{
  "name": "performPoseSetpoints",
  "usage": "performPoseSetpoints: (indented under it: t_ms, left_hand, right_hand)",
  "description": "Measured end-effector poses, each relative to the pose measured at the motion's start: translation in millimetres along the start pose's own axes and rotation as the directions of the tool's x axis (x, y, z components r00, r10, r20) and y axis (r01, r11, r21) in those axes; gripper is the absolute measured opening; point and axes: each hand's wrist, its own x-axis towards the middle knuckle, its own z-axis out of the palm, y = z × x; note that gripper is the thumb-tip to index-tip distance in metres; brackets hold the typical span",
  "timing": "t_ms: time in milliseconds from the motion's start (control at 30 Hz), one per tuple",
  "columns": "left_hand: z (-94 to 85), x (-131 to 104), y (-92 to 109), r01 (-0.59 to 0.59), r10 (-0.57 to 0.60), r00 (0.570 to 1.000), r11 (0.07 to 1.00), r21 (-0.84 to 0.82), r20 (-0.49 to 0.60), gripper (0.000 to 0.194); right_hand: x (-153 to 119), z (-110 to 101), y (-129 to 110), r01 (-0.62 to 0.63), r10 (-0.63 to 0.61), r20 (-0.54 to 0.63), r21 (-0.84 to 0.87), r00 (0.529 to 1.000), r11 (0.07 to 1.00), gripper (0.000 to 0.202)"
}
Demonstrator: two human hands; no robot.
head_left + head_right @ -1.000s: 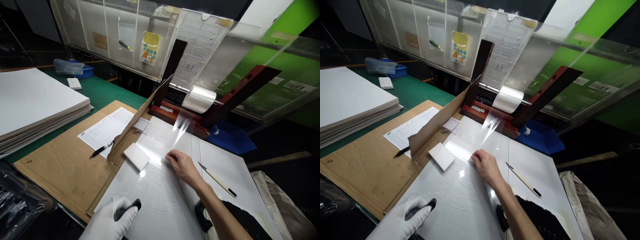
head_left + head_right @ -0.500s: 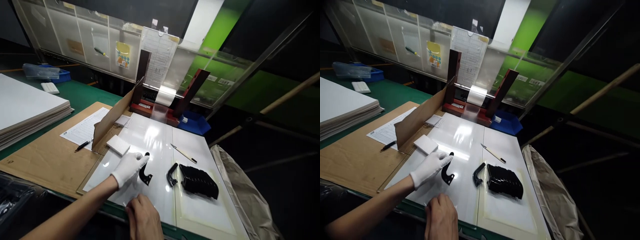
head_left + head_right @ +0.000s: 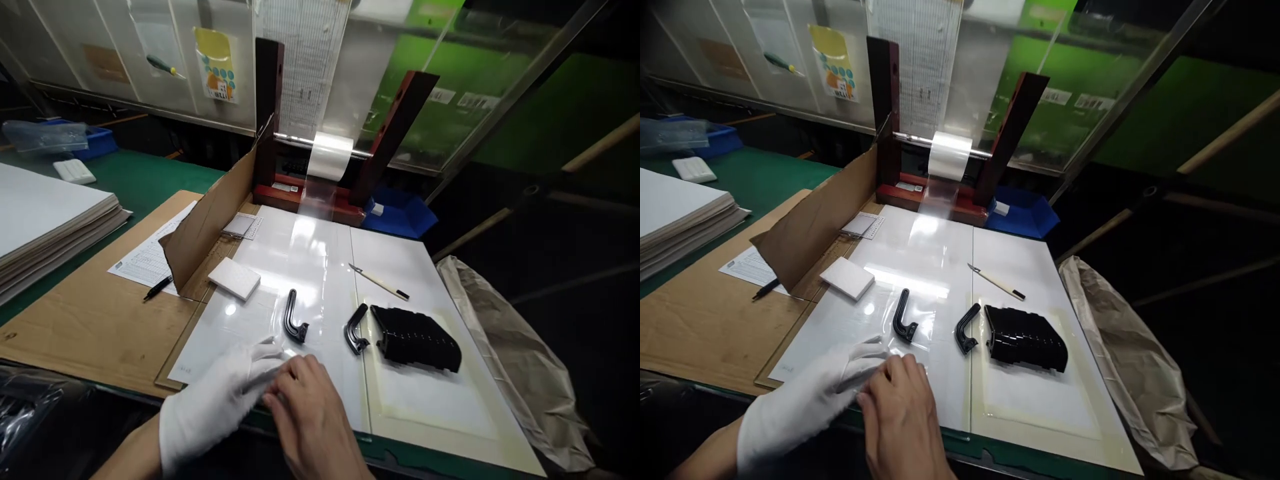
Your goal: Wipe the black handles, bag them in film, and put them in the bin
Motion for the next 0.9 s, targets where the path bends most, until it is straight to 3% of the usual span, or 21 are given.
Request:
performPoseSetpoints:
  t_ms: [67, 167, 233, 300, 400, 500, 600, 733, 900]
  left_hand:
    - [0.0, 2, -2, 0.013, -0.012, 0.999, 1.000, 0.008, -0.040, 0.022]
    - [-2.6, 15, -4, 0.215, -0.226, 0.958, 0.973, -0.082, -0.176, 0.033]
    - [-5.2, 29, -6, 0.312, -0.307, 0.912, 0.950, -0.027, -0.273, 0.040]
    - [-6.5, 46, -8, 0.344, -0.274, 0.887, 0.929, 0.137, -0.371, 0.038]
    - [-4.0, 75, -17, 0.400, -0.221, 0.863, 0.848, 0.347, -0.455, 0.033]
    - [0.9, 99, -28, 0.497, -0.236, 0.823, 0.739, 0.455, -0.516, 0.033]
    - [3.6, 110, -34, 0.550, -0.233, 0.798, 0.658, 0.515, -0.555, 0.031]
    - [7.1, 102, -31, 0.533, -0.182, 0.805, 0.640, 0.553, -0.565, 0.027]
    - [17.2, 69, -25, 0.387, -0.108, 0.889, 0.698, 0.602, -0.446, 0.031]
  right_hand:
    - [13, -25, 2, -0.071, 0.061, 0.075, 0.141, 0.995, 0.988, 0.005]
    - [34, -53, 15, -0.278, 0.241, 0.160, 0.282, 0.957, 0.918, 0.036]
    - [47, -61, 28, -0.361, 0.336, 0.133, 0.341, 0.932, 0.868, 0.044]
    - [58, -59, 41, -0.382, 0.398, 0.034, 0.363, 0.917, 0.850, 0.037]
    - [71, -43, 61, -0.367, 0.400, -0.161, 0.201, 0.902, 0.908, 0.031]
    - [80, -26, 77, -0.260, 0.199, -0.329, -0.155, 0.923, 0.953, 0.032]
    - [80, -21, 85, -0.206, 0.034, -0.405, -0.388, 0.914, 0.898, 0.030]
    - [55, -34, 82, -0.237, 0.061, -0.399, -0.410, 0.915, 0.881, 0.028]
    - [8, -51, 84, -0.346, 0.161, -0.363, -0.531, 0.918, 0.774, 0.049]
